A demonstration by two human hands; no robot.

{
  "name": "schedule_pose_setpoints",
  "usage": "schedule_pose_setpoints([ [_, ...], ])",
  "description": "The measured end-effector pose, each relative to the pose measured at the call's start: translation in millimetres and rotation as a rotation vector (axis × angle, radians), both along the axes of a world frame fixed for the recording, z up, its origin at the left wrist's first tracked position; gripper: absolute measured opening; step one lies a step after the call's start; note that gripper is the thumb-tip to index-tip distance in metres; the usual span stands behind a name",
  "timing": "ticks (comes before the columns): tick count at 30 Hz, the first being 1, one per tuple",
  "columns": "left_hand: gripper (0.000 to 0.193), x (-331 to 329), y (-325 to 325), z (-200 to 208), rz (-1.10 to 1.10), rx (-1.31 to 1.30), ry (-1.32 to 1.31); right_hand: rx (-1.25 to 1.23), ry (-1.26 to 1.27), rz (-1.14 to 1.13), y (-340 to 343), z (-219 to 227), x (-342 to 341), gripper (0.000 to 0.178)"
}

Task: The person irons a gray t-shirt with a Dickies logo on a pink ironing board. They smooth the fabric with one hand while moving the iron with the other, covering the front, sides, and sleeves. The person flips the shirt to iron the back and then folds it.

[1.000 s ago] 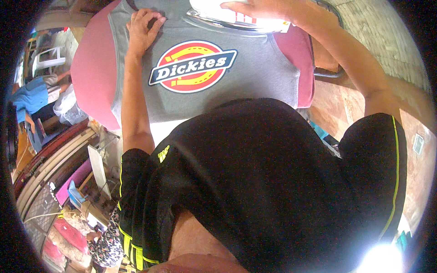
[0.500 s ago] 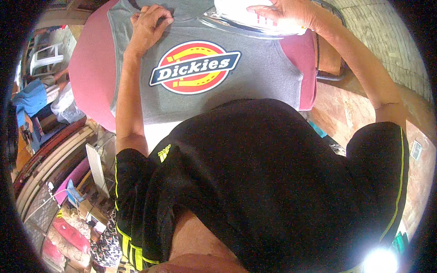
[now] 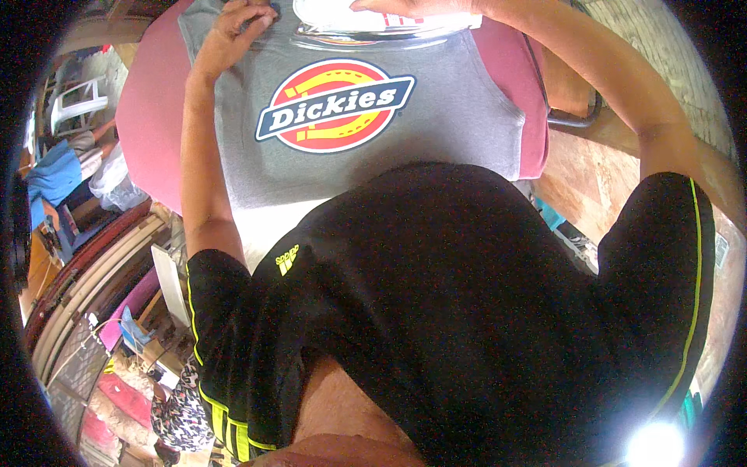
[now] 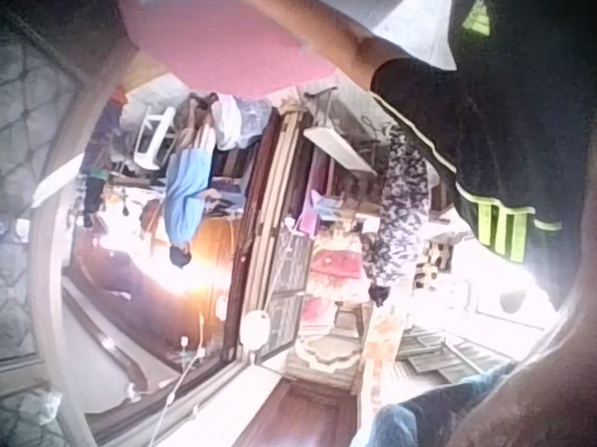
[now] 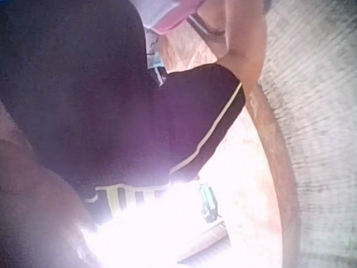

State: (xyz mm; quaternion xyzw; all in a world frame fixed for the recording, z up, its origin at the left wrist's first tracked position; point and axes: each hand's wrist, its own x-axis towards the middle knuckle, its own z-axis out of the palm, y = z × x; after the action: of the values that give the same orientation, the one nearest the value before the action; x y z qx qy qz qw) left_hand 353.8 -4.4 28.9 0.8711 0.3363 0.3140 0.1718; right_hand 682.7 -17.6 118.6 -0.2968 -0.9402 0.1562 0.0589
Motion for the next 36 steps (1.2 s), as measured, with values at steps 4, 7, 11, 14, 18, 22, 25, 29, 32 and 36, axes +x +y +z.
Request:
schedule_pose_setpoints([
  [4,0.009,-18.1,3.4,1.9,0.051,-0.008,0.169,-0.027,-0.045,0.007,2.5,6.9,-15.8,0.033],
  [7,0.011,-23.9,20.4,-12.8,-0.034,0.156,0.284,-0.037,0.005,0.032,3.9,5.1,-31.4,0.033],
  [11,0.009,-24.7,23.7,-14.5,0.086,0.146,0.347,0.009,0.132,0.100,9.9,-4.3,-51.0,0.033],
  [14,0.015,-36.4,32.0,-21.4,0.053,-0.090,0.233,-0.033,0.092,0.084,7.3,-1.2,-61.5,0.033],
  [18,0.041,-58.5,36.7,-3.3,0.208,-0.009,0.106,0.009,0.056,0.065,12.9,-3.2,-62.3,0.035],
  [22,0.063,-93.3,52.4,-9.4,0.514,-0.016,0.227,0.112,-0.039,0.040,15.7,-13.8,-60.9,0.032],
  [25,0.045,-99.3,79.6,-15.3,0.468,-0.013,0.278,0.110,0.052,-0.006,9.6,-14.4,-64.9,0.032],
  [29,0.017,-108.9,116.7,-13.1,0.272,-0.306,0.148,0.037,0.005,-0.060,5.7,-8.7,-85.7,0.033],
  [32,0.011,-111.8,128.8,-17.4,0.062,-0.166,-0.130,0.127,0.117,-0.067,1.9,-9.0,-111.6,0.034],
  [36,0.004,-108.0,125.5,-15.1,0.107,-0.295,-0.141,0.092,0.197,-0.230,10.2,-19.9,-148.7,0.036],
])
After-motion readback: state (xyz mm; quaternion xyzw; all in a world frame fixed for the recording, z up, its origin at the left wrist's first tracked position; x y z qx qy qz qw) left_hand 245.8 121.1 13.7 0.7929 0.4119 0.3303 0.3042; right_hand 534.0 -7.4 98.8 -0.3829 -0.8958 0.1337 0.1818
